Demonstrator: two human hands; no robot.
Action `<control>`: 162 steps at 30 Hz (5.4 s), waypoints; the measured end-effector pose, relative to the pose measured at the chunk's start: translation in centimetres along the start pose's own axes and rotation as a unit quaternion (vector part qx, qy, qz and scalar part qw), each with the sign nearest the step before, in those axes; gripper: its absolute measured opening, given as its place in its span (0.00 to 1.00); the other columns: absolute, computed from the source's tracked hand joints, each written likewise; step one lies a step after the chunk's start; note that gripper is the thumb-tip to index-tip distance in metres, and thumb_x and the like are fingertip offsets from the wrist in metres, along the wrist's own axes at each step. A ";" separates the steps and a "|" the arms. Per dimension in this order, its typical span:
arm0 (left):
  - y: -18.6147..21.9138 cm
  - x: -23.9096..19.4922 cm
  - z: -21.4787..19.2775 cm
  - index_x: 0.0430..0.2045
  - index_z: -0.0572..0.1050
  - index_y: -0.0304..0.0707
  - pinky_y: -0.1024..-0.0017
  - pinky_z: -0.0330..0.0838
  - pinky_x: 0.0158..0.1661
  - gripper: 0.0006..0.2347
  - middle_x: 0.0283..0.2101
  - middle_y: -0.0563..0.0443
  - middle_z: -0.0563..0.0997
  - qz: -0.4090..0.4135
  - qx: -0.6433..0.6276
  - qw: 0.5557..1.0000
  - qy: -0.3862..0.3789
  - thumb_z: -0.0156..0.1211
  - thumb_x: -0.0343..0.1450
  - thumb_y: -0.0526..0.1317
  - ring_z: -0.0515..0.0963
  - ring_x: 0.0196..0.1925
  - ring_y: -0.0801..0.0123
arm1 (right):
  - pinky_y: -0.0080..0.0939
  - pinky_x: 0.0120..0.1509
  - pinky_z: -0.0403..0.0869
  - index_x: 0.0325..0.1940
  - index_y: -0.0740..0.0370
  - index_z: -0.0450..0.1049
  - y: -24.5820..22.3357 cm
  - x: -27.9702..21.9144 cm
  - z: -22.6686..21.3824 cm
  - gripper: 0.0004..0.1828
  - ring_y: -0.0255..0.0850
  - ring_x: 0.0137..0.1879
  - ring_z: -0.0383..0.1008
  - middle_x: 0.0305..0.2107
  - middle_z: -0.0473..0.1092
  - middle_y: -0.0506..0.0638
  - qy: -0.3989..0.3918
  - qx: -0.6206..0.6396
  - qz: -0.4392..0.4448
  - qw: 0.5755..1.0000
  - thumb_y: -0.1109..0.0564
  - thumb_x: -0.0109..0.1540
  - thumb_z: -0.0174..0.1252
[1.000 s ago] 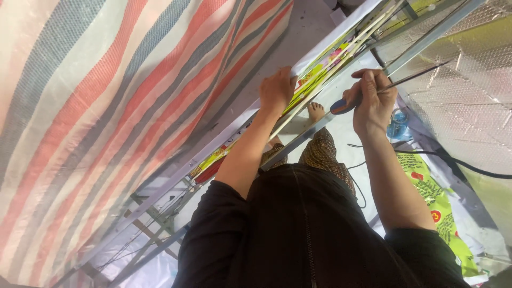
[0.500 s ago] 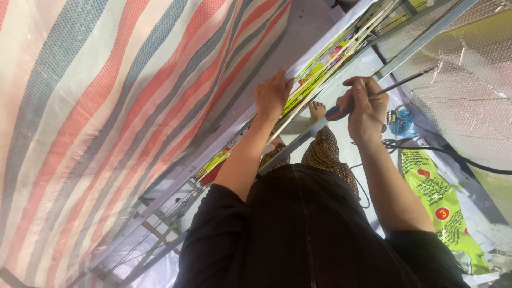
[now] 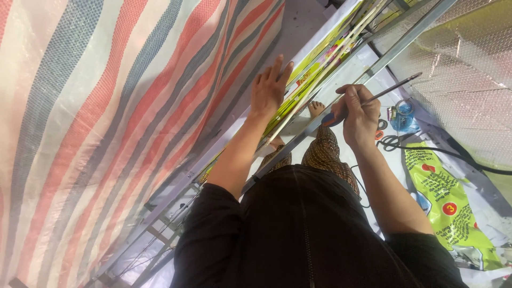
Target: Assembling a large display sign by securing a printed panel to a metal frame using a screwdriver
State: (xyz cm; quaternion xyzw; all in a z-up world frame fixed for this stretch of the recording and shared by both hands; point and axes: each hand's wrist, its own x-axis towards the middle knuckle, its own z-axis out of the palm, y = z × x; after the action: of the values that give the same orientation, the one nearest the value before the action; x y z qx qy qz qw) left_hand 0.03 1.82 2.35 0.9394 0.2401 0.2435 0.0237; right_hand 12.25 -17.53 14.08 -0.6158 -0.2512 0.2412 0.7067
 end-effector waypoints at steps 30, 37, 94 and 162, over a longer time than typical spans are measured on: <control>-1.4 3.4 -1.1 0.61 0.74 0.53 0.38 0.71 0.57 0.31 0.54 0.35 0.82 -0.314 -0.306 0.840 -0.321 0.37 0.75 0.69 0.78 0.58 0.34 | 0.35 0.33 0.71 0.45 0.68 0.75 -1.0 -2.2 -0.4 0.15 0.39 0.23 0.71 0.14 0.66 0.52 0.014 -0.009 0.048 0.999 0.54 0.75 0.49; -1.3 3.5 -2.5 0.61 0.74 0.48 0.39 0.72 0.56 0.29 0.55 0.36 0.81 -0.293 -0.336 0.840 -0.309 0.38 0.77 0.66 0.78 0.58 0.35 | 0.32 0.31 0.69 0.44 0.67 0.75 -0.9 -2.1 -0.2 0.15 0.37 0.22 0.70 0.14 0.65 0.51 0.018 0.012 0.056 0.998 0.53 0.75 0.50; 4.6 19.0 7.0 0.67 0.60 0.51 0.55 0.72 0.36 0.23 0.45 0.45 0.84 -0.165 -0.219 0.913 -0.303 0.42 0.78 0.56 0.80 0.39 0.54 | 0.35 0.32 0.69 0.43 0.68 0.76 -2.7 5.6 -7.5 0.15 0.39 0.21 0.70 0.16 0.69 0.53 -0.027 0.006 0.140 0.990 0.53 0.73 0.50; 10.0 27.5 9.2 0.29 0.75 0.42 0.65 0.71 0.22 0.13 0.16 0.53 0.81 -0.138 -0.026 0.968 -0.207 0.55 0.76 0.50 0.75 0.11 0.65 | 0.32 0.27 0.69 0.44 0.67 0.78 -2.1 10.4 -12.5 0.15 0.33 0.20 0.66 0.15 0.69 0.47 -0.104 -0.030 0.248 0.963 0.54 0.71 0.50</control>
State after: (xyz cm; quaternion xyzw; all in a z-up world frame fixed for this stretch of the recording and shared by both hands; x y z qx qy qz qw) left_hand 29.82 6.36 8.11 0.9263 0.3506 0.0443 0.1310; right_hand 28.36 -20.41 15.33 -0.6510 -0.1697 0.4641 0.5763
